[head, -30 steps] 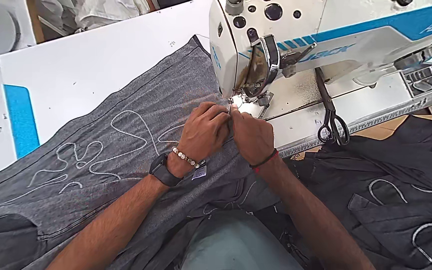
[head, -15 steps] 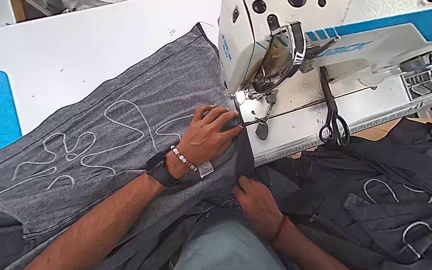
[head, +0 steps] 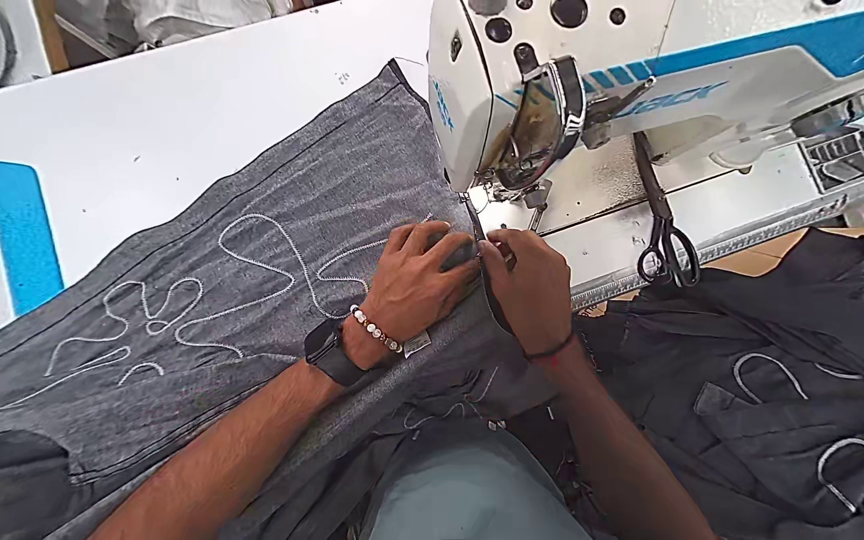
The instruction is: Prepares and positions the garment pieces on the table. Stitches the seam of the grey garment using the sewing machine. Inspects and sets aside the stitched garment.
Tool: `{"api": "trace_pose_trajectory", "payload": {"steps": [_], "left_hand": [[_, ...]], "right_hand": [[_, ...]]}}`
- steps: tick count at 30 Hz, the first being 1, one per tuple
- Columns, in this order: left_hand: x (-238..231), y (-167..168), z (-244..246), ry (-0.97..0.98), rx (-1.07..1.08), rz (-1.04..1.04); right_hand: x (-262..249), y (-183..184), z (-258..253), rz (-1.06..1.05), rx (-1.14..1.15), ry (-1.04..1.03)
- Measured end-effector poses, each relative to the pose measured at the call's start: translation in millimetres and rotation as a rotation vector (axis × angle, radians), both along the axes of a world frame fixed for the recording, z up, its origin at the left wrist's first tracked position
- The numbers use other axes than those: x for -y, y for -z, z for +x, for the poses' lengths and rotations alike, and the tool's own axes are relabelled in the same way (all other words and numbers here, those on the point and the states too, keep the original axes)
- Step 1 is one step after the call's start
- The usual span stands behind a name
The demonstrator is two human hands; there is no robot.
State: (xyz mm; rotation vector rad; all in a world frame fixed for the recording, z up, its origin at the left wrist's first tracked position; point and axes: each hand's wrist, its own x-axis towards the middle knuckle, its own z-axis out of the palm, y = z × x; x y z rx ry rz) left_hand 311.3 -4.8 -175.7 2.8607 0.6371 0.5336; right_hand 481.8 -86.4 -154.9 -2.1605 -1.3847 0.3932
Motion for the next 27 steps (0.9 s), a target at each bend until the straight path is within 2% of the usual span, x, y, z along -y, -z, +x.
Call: {"api": "trace_pose_trajectory", "payload": {"steps": [5, 8, 11, 13, 15, 19, 23, 25, 27], "left_hand": [[-6.4, 0.6, 3.1, -0.178, -0.027, 0.014], [-7.8, 2.2, 6.4, -0.230, -0.105, 0.014], [-9.2, 3.8, 7.8, -0.272, -0.109, 0.027], [-10.8, 2.6, 6.7, -0.216, -0.087, 0.015], [-11.6, 3.8, 6.5, -0.122, -0.078, -0.016], [-14.7, 1.1, 0.7, 0.017, -0.021, -0.059], [-14.3, 3.4, -4.6, 0.018, -0.038, -0.058], [-11.6, 4.4, -3.3, -0.013, -0.047, -0.050], [-7.9, 3.6, -0.3, -0.037, -0.068, -0.043]], "right_hand": [[-6.4, -2.9, -7.1, -0.089, 0.060, 0.040], [-8.0, 2.3, -6.5, -0.019, 0.156, -0.009], [-4.5, 16.3, -5.9, 0.162, 0.313, -0.127], [1.3, 18.9, -3.5, 0.207, 0.340, -0.230], [8.2, 15.8, 7.2, 0.172, 0.262, -0.279], [36.3, 9.7, 31.8, 0.201, 0.099, -0.168], [95.6, 19.6, 18.6, 0.143, 0.188, -0.396], [116.5, 25.2, 22.1, 0.253, 0.289, -0.359], [124.1, 18.6, 31.5, 0.339, 0.391, -0.220]]}}
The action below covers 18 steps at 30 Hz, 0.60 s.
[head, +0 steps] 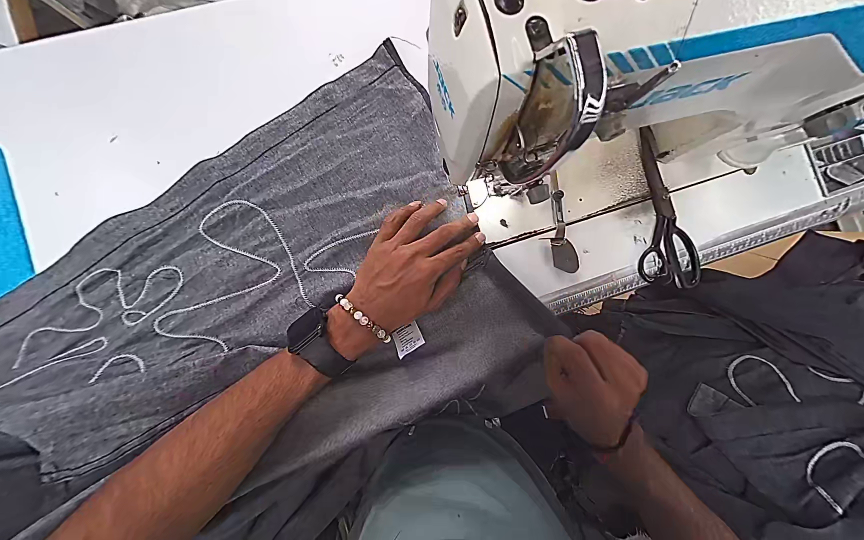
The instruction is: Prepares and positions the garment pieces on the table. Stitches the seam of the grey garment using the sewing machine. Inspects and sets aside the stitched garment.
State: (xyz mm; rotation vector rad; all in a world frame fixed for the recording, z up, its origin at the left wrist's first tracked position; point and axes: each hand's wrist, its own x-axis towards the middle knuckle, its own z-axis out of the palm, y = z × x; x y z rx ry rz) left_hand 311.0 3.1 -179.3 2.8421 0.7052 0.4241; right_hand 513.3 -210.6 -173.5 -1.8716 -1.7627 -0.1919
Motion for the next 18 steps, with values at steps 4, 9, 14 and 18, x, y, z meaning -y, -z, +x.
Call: {"api": "trace_pose_trajectory", "payload": {"steps": [4, 9, 14, 18], "left_hand": [[4.5, -0.2, 4.7, -0.030, -0.004, 0.015], [5.4, 1.9, 1.7, -0.023, 0.006, 0.004], [4.5, 1.6, 1.7, -0.027, 0.023, 0.018], [4.8, 1.0, 3.1, -0.042, 0.013, 0.025]], "right_hand": [[-17.8, -40.1, -2.6, -0.569, 0.194, 0.104], [-61.2, -47.2, -18.2, -0.429, -0.074, 0.166], [-109.0, -12.8, -29.6, -0.346, -0.296, 0.308], [-106.9, -10.9, -24.4, -0.320, -0.231, 0.261]]}}
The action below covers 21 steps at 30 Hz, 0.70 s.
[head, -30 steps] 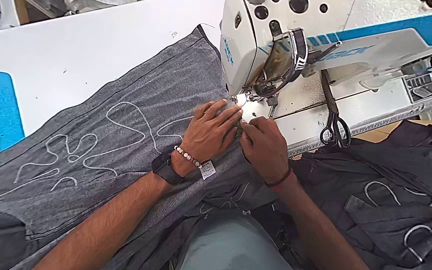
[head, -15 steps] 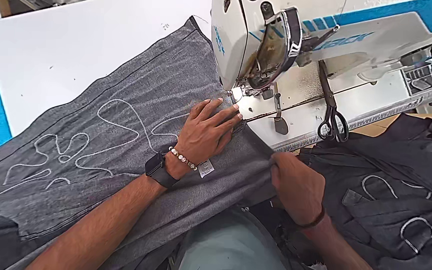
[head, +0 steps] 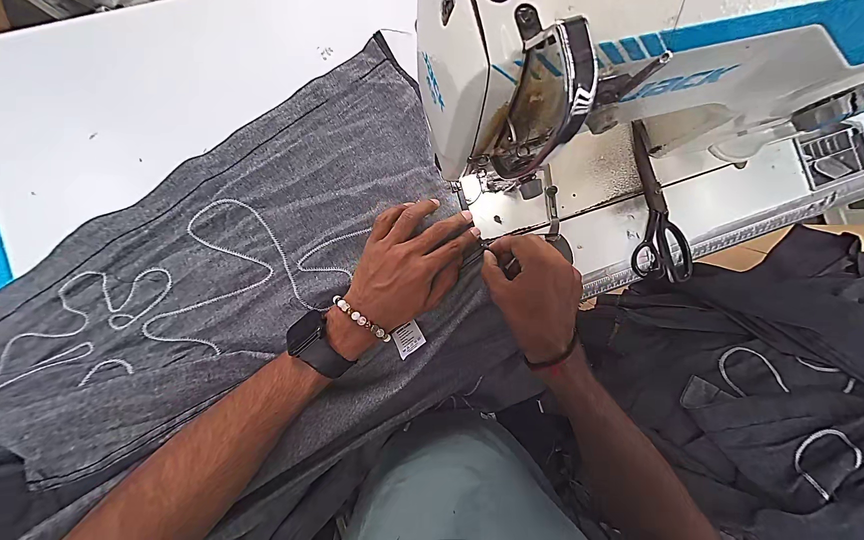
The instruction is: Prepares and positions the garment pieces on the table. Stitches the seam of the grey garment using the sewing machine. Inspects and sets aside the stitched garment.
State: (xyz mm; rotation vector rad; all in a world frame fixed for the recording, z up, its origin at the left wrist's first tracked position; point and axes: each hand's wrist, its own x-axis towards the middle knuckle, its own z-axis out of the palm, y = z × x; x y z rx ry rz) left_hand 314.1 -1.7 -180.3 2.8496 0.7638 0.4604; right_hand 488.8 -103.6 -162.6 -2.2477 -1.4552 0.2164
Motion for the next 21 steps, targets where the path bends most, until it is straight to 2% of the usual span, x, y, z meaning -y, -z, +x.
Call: {"api": "trace_pose_trajectory", "payload": {"steps": [3, 9, 13, 17, 21], "left_hand": [[0.4, 1.2, -1.2, 0.011, 0.012, -0.012], [0.3, 0.7, -1.9, 0.015, 0.008, -0.013], [-0.3, 1.2, -0.6, 0.006, 0.011, -0.016], [-0.1, 1.1, -2.1, -0.010, -0.002, -0.010], [0.1, -1.4, -1.3, -0.011, 0.001, -0.007]], "right_hand": [[1.9, -10.3, 12.5, -0.059, -0.105, -0.086], [-9.5, -15.7, 9.2, -0.134, -0.174, 0.019], [-12.4, -14.1, 2.3, -0.113, -0.053, -0.009], [-5.9, -4.5, -2.4, 0.073, 0.211, -0.217], [13.3, 4.8, 12.8, 0.132, 0.169, -0.331]]}}
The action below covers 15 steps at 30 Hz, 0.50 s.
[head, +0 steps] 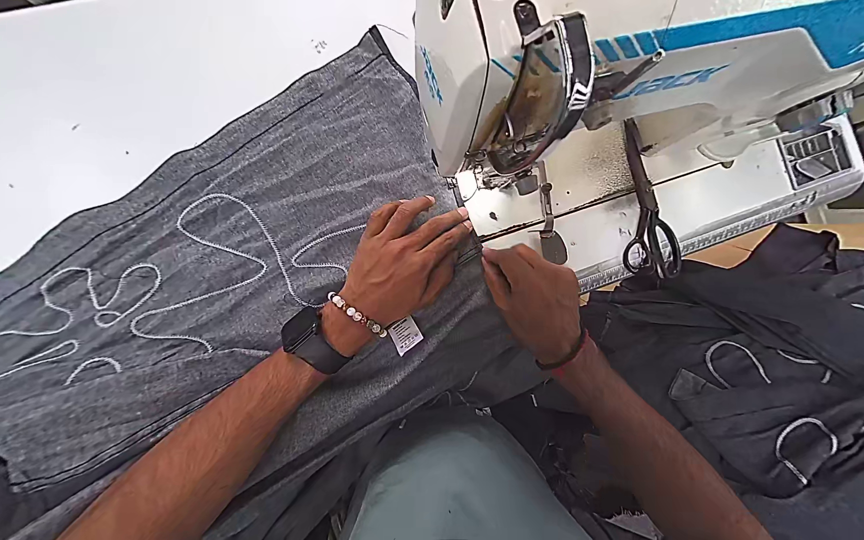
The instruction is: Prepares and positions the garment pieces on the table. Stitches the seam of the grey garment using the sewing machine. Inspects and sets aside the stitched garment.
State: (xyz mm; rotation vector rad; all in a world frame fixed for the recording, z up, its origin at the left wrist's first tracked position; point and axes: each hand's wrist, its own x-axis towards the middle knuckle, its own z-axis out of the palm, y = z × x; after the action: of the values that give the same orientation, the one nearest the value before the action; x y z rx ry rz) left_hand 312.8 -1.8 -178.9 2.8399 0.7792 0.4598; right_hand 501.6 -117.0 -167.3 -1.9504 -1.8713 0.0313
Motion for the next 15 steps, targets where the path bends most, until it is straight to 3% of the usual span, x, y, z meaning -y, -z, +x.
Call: {"api": "trace_pose_trajectory", "payload": {"steps": [8, 15], "left_hand": [[-4.1, 0.5, -1.9, 0.089, 0.027, -0.032], [-9.6, 1.5, -1.0, 0.059, 0.014, -0.013]], "right_hand": [[13.0, -1.0, 0.5, -0.141, 0.143, -0.085], [8.3, 0.6, 1.8, -0.143, 0.101, -0.052]]}}
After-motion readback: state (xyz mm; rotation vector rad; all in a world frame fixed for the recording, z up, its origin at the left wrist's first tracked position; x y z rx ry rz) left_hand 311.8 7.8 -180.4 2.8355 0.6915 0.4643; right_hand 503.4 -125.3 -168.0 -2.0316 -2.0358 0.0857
